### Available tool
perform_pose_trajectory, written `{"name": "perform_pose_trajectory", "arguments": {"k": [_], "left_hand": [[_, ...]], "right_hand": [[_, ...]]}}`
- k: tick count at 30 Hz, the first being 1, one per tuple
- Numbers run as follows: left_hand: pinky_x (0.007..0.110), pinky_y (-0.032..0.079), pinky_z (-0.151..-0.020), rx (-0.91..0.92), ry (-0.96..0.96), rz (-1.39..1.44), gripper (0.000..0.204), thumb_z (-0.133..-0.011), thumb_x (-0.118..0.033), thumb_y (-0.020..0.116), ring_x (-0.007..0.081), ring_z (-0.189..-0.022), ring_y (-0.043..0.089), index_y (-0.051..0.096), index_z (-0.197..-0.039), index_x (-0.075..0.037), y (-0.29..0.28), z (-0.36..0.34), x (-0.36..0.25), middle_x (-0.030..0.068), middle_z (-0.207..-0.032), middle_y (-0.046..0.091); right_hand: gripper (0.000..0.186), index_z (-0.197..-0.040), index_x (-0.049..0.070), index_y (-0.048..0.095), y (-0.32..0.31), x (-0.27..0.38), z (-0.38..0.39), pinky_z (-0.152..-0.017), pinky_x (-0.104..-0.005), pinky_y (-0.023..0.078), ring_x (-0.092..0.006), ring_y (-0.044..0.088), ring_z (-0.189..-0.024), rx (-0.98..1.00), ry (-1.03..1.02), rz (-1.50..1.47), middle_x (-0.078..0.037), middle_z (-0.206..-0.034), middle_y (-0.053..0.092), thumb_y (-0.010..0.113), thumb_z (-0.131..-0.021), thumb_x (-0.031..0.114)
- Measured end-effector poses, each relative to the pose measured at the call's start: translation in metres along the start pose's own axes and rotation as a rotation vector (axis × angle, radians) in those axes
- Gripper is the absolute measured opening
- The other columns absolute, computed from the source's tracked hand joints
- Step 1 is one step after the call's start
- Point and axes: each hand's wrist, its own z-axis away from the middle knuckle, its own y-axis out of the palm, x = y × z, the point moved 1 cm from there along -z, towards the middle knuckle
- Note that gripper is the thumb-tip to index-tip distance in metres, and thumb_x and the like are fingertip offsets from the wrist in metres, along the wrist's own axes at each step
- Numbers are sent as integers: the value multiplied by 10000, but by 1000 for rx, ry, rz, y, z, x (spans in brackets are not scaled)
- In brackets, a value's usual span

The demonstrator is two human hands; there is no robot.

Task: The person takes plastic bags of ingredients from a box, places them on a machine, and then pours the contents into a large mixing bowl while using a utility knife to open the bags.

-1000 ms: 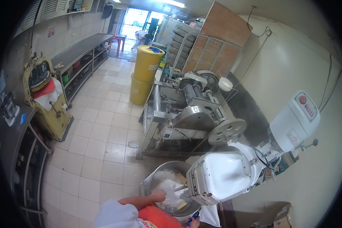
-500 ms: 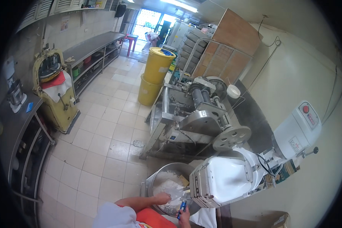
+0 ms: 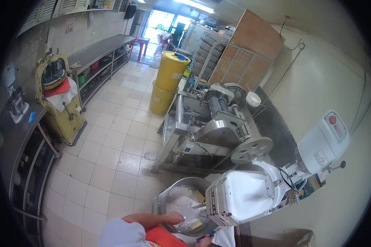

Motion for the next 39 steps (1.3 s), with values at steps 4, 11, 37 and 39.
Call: {"name": "perform_pose_trajectory", "arguments": {"k": [4,11,37,39], "left_hand": [[470,516,-694,-10,109,21,120,-760,-135,551,344,-810,658,618,-847,-86,6,4,-15,135,-822,656],[479,513,-714,-54,-112,101,179,-757,-152,550,364,-831,648,635,-895,-75,-18,0,-9,157,-855,660],[429,542,-683,-244,-1035,2692,176,-885,-188,510,258,-747,639,629,-945,-73,101,-65,158,82,-875,650],[418,540,-647,-258,-1273,2477,207,-881,-243,527,261,-714,619,608,-950,-66,99,-32,199,85,-853,633]], "right_hand": [[360,-1243,70,448,48,44,22,-537,-338,469,-199,542,-669,219,-51,-27,-95,-859,570,526,-893,110],[383,-1258,80,450,24,53,22,-566,-360,475,-221,558,-687,56,-49,-17,-109,-862,580,522,-889,150],[346,-1264,126,409,61,-17,37,-378,-293,414,-140,491,-458,-249,-186,-157,-50,-675,502,440,-938,13],[280,-1199,91,484,67,36,72,-368,-275,378,-111,467,-433,-276,12,-305,-18,-611,474,462,-924,40]]}}
